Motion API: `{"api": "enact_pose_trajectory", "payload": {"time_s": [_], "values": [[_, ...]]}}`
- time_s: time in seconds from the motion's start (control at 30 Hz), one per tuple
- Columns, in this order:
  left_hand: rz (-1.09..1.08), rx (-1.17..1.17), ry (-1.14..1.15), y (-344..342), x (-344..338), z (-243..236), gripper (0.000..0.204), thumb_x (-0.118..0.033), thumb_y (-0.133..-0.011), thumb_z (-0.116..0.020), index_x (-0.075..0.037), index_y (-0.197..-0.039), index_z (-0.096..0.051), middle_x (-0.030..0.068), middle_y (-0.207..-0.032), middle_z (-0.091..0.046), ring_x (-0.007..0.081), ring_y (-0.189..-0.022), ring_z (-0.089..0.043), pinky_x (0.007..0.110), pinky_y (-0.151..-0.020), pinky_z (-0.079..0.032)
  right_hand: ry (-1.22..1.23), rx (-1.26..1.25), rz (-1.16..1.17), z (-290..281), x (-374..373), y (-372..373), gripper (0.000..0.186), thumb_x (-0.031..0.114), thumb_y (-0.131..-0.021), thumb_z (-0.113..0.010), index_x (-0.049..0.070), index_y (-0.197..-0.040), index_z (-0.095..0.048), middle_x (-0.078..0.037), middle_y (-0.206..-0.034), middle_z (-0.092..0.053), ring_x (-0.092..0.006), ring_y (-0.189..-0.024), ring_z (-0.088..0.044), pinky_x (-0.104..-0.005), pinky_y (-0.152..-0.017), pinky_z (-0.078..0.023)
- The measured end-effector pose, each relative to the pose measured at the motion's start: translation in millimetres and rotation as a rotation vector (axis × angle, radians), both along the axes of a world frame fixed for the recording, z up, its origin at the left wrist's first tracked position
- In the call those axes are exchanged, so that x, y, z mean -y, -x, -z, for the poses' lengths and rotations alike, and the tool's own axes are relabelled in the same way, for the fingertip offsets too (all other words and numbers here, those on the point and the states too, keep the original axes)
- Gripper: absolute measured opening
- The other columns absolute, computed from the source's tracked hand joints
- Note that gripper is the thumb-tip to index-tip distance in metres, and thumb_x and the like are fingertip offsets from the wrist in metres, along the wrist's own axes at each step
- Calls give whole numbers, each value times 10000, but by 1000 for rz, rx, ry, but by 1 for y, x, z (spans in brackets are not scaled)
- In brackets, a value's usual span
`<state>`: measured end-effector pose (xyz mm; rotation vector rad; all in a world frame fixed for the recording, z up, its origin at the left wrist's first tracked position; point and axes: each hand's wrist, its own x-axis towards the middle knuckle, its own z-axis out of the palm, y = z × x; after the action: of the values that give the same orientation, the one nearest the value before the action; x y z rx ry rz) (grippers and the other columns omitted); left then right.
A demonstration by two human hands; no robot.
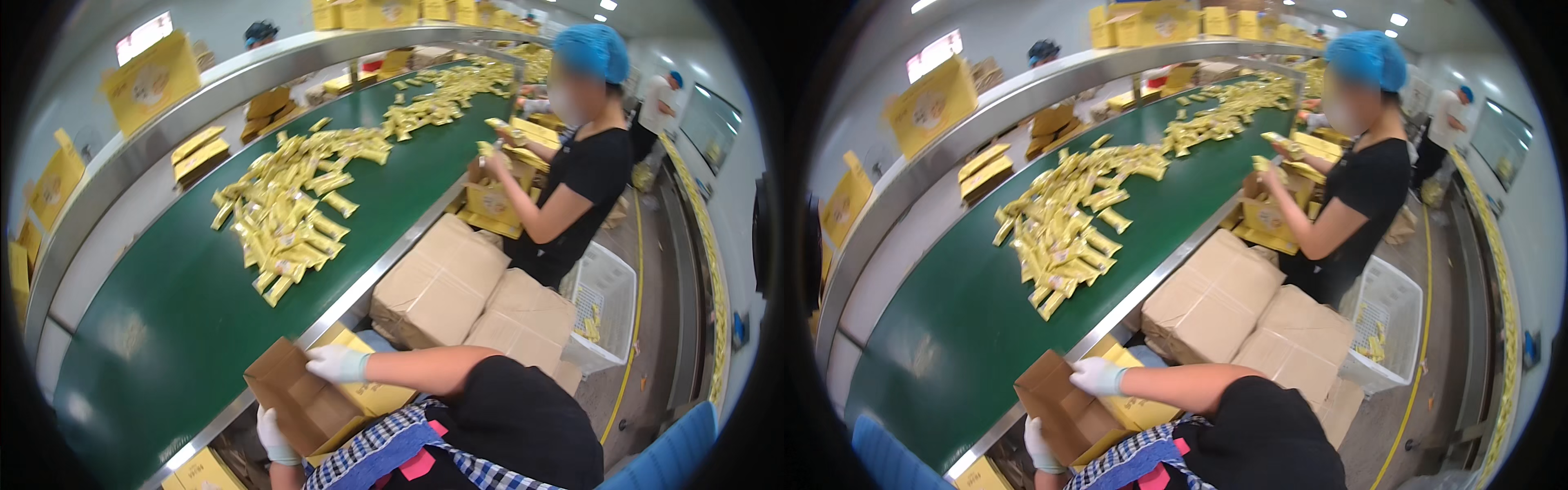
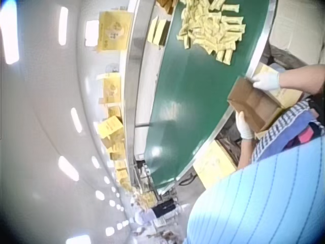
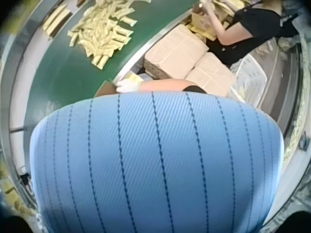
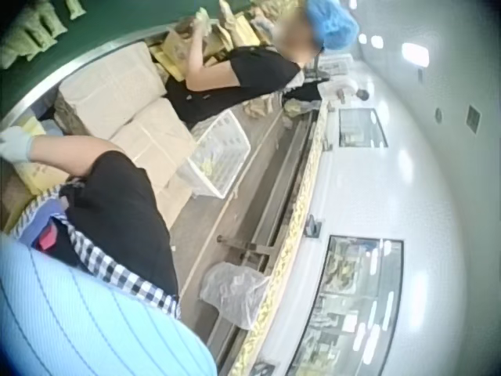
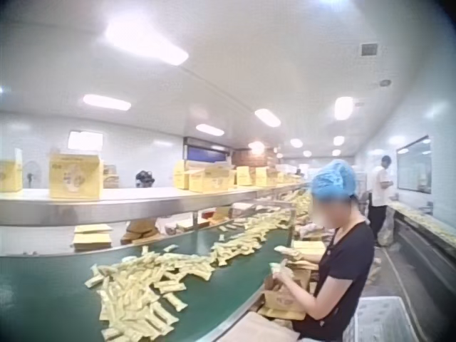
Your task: The person picks up yellow packages from a conveyor belt and stacks them inside small boxes, then places the filled boxes onto a stack.
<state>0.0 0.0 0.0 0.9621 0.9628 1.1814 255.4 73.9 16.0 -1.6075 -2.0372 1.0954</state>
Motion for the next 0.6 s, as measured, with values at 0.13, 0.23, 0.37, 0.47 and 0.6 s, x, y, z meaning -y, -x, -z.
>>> {"api": "enact_pose_trajectory", "payload": {"time_s": [0.13, 0.23, 0.37, 0.47, 0.6], "values": [[-27, -247, 159, 32, 52, 75, 361, -172, -1013, -396, 36, -1255, -564, 220, -1187, -644, 372, -1060, -646, 442, -899, -538, 117, -404, 370, 44, 65, -50, 424, 310, -1033, -468, -16, -1265, -608, -212, -1195, -684, -313, -1110, -660, -384, -999, -494], [107, -1006, 44, 39, 57, 153, 340, -134, -983, -466, 18, -1276, -548, 273, -1218, -585, 451, -1101, -577, 485, -949, -488, -5, -187, 507, 84, 70, 10, 440, 291, -1040, -443, -12, -1337, -561, -241, -1222, -656, -373, -1150, -626, -415, -1045, -466], [-181, -1432, -469, 29, -7, 88, 472, -71, -897, -599, 5, -1355, -513, 304, -1390, -461, 455, -1269, -482, 503, -1081, -414, -462, -32, 293, 72, 19, -5, 426, 196, -964, -550, -17, -1332, -530, -287, -1308, -560, -439, -1208, -555, -479, -1050, -453], [-288, -1197, -601, 42, -117, 13, 534, -22, -821, -668, -3, -1337, -531, 253, -1409, -482, 422, -1302, -479, 494, -1120, -392, -839, 1, 300, 31, -79, -61, 427, 83, -867, -616, -16, -1274, -535, -272, -1287, -551, -462, -1217, -514, -496, -1067, -428], [172, -1141, -870, -36, -256, -64, 544, -25, -812, -663, -13, -1342, -540, 248, -1463, -457, 434, -1373, -432, 500, -1160, -356, -825, 362, 574, 40, -209, -144, 376, 119, -856, -636, 27, -1217, -588, -250, -1283, -577, -458, -1193, -532, -508, -1040, -461]]}}
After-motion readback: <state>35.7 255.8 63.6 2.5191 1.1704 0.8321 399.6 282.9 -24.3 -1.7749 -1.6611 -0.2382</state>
